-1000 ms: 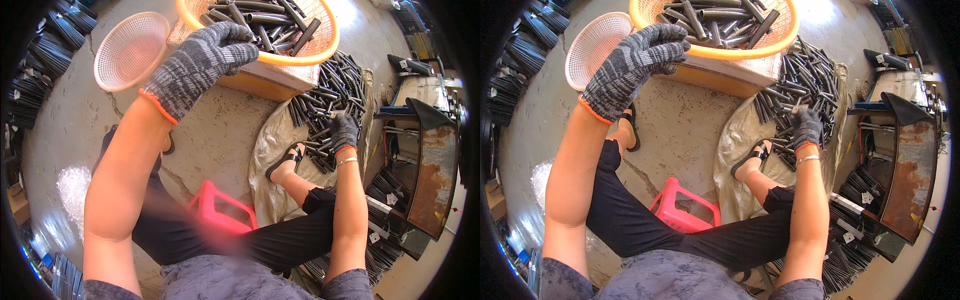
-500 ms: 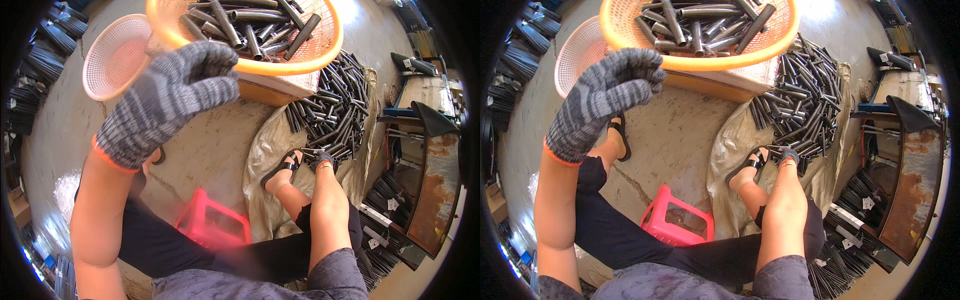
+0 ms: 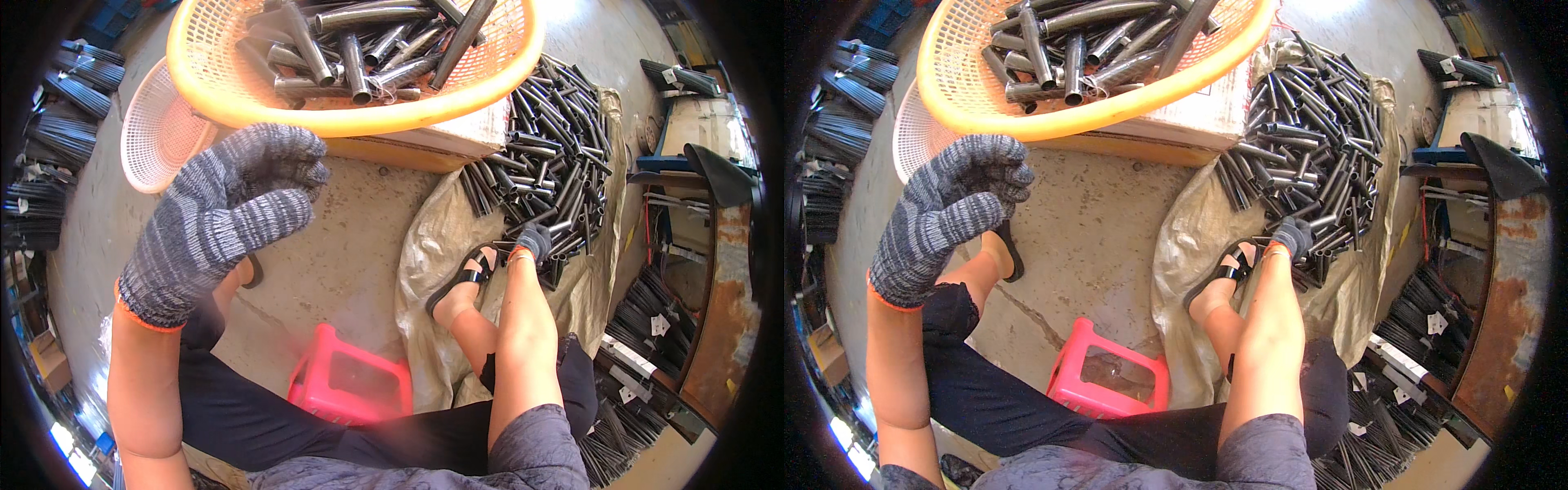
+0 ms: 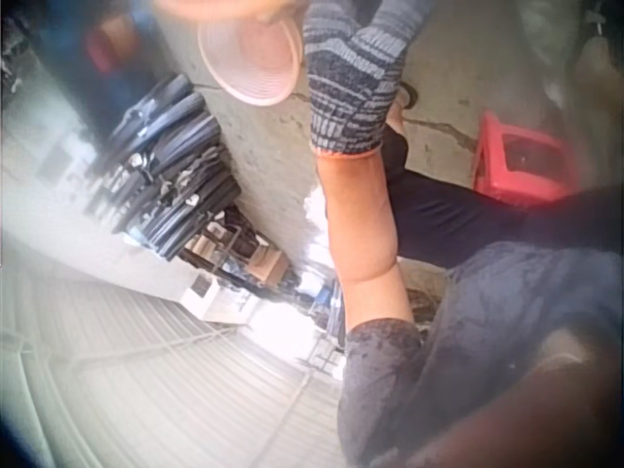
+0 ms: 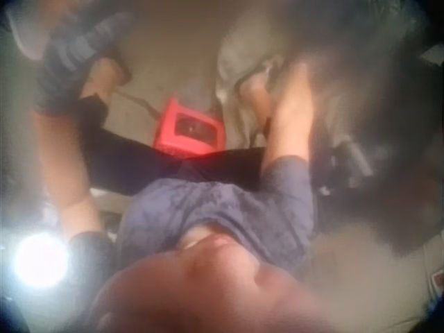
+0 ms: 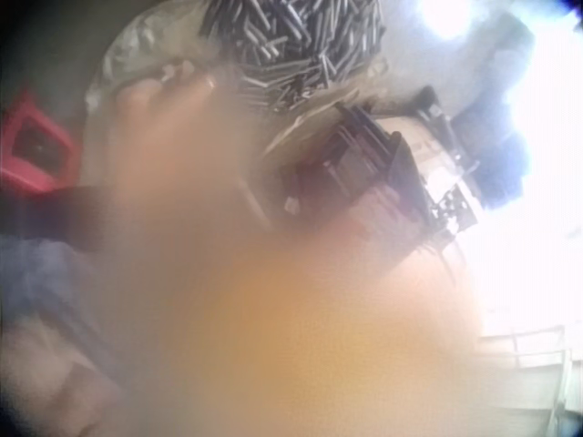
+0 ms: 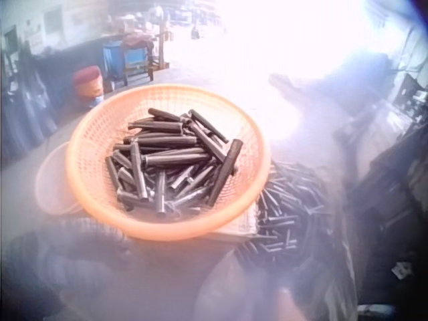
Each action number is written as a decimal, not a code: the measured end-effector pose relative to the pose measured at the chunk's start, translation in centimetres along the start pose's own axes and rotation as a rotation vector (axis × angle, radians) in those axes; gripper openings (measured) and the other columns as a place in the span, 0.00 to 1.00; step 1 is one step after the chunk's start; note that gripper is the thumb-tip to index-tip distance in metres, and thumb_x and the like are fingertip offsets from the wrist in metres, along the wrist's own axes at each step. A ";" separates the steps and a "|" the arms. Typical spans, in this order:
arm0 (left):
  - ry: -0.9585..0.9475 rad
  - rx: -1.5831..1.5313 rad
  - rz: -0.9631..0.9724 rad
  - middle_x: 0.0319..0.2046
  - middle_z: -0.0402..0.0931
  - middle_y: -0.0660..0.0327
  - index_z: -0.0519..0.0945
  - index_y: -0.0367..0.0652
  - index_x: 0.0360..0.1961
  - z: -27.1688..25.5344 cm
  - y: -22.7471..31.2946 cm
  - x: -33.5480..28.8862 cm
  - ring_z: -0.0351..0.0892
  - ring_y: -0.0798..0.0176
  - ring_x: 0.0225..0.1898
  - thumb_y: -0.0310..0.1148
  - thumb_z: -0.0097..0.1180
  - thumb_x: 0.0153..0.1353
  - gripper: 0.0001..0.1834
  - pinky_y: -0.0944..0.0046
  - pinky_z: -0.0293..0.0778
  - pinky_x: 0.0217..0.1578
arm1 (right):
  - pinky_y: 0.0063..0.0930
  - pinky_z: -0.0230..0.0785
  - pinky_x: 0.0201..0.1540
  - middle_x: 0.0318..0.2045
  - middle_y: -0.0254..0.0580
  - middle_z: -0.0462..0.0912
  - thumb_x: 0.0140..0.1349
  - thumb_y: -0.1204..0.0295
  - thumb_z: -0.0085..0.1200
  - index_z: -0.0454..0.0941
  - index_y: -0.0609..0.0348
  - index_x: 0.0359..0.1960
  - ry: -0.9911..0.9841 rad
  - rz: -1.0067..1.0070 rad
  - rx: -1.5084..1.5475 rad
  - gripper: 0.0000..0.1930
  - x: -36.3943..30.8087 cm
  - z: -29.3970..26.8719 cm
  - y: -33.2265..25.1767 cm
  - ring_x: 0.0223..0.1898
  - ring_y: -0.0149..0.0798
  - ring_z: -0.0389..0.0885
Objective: The person picks up metal pipes from a pile on a sheet on the floor and places them into an orange basket. The person handles the pipes individually or in groups and occasionally rubs the end of a pipe with a gloved hand.
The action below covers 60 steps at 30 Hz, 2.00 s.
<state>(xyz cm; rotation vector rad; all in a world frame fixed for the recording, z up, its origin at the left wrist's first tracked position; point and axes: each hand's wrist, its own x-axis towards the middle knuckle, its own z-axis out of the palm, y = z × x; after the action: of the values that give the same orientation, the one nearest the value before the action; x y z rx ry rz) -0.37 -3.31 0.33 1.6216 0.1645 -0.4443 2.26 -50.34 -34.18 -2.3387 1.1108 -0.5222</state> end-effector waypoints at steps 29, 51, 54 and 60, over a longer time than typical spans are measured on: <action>-0.080 -0.026 -0.082 0.51 0.75 0.57 0.71 0.36 0.57 -0.9 0.2 -0.1 0.75 0.60 0.52 0.27 0.62 0.55 0.27 0.59 0.69 0.56 | 0.39 0.66 0.29 0.29 0.31 0.82 0.60 0.60 0.55 0.79 0.41 0.36 -0.639 0.695 0.819 0.06 3.2 6.9 -0.2 0.26 0.39 0.75; -0.114 0.011 0.108 0.45 0.77 0.60 0.73 0.36 0.54 -0.6 0.5 -1.0 0.74 0.67 0.49 0.25 0.60 0.57 0.22 0.66 0.71 0.53 | 0.37 0.73 0.32 0.33 0.37 0.81 0.58 0.63 0.56 0.79 0.57 0.40 -0.477 0.466 0.460 0.13 -0.2 4.6 1.4 0.29 0.38 0.79; -0.122 0.086 0.193 0.45 0.77 0.60 0.74 0.36 0.53 -1.3 0.3 -1.0 0.74 0.67 0.50 0.26 0.60 0.58 0.21 0.66 0.71 0.53 | 0.27 0.71 0.33 0.31 0.37 0.82 0.55 0.71 0.58 0.81 0.62 0.38 -0.335 0.512 0.798 0.10 -5.9 2.6 -4.7 0.28 0.33 0.77; -0.111 0.175 0.268 0.44 0.77 0.60 0.74 0.36 0.52 -1.5 0.8 -1.2 0.75 0.67 0.48 0.29 0.57 0.61 0.18 0.67 0.70 0.52 | 0.28 0.75 0.42 0.33 0.38 0.82 0.55 0.81 0.60 0.79 0.60 0.36 -0.501 0.173 1.437 0.07 -15.3 -11.4 -20.4 0.34 0.35 0.80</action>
<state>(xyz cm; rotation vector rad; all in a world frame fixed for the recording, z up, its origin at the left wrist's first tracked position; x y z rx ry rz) -0.92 -1.69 1.61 1.7555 -0.1782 -0.3475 -0.59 -30.09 -15.07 -0.9897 0.3801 -0.3998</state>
